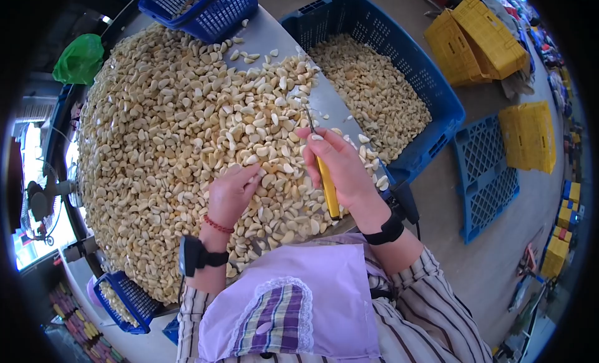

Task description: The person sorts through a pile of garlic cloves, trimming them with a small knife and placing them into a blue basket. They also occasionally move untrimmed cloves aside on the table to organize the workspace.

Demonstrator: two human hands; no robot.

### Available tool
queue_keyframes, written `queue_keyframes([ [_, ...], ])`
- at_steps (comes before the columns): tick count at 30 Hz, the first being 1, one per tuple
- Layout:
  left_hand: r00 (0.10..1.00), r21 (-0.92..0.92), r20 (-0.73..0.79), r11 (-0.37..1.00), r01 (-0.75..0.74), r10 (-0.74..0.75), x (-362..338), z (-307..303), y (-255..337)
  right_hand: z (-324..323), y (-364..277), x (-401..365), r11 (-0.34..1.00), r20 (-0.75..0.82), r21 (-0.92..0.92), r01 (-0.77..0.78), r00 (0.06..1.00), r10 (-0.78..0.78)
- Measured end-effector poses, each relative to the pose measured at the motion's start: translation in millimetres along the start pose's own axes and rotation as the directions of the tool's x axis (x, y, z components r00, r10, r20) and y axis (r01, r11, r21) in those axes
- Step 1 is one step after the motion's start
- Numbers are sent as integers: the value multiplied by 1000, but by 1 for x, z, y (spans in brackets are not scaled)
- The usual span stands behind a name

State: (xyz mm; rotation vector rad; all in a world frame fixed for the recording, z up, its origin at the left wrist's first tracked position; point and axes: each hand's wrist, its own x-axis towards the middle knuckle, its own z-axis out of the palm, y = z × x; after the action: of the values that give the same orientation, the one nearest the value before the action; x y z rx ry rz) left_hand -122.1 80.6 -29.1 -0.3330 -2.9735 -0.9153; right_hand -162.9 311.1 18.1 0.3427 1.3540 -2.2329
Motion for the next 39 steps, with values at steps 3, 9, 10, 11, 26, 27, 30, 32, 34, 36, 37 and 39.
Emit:
queue_keyframes([
  [3, 981, -305, 83, 932, 194, -177, 2, 9, -7, -3, 2, -2, 990, 69, -139, 12, 998, -3],
  [9, 767, -763, 373, 296, 574, -522, -9, -9, 18, 8, 5, -11, 883, 193, -467, 50, 980, 46],
  [10, 769, -837, 400, 143, 528, -498, -14, -12, 21, 12, 3, -13, 825, 245, -558, 90, 968, 61],
  [11, 776, -884, 420, -17, 468, -471, -19, -14, 23, 12, 4, -12, 745, 310, -644, 172, 949, 49],
  [26, 946, -941, 93, -339, -18, -309, -68, -42, 32, 30, 24, -20, 696, 511, -642, 321, 856, 76],
  [27, 949, -829, 23, -537, -158, -315, -74, -59, 30, 27, 22, -21, 728, 413, -651, 215, 905, 101],
  [30, 760, -870, -283, -176, -460, -585, -137, -137, -31, 22, 20, -22, 832, 270, -553, 40, 953, 134],
  [32, 598, -846, -386, 11, -533, -703, -227, -204, -99, 20, 22, -18, 891, 213, -453, -22, 968, 132],
  [34, -24, -729, -684, 684, -26, -729, -269, -256, -130, 18, 26, -13, 926, 200, -376, -39, 972, 123],
  [36, -41, -552, -757, 606, 572, -652, -356, -295, -187, 20, 29, -8, 940, 242, -341, -28, 963, 116],
  [37, -49, -404, -791, 460, 791, -610, -398, -314, -215, 22, 31, -7, 941, 247, -337, -38, 961, 127],
  [39, -1, -112, -871, 197, 974, -491, -366, -299, -185, 27, 32, -6, 942, 256, -333, -47, 957, 138],
])
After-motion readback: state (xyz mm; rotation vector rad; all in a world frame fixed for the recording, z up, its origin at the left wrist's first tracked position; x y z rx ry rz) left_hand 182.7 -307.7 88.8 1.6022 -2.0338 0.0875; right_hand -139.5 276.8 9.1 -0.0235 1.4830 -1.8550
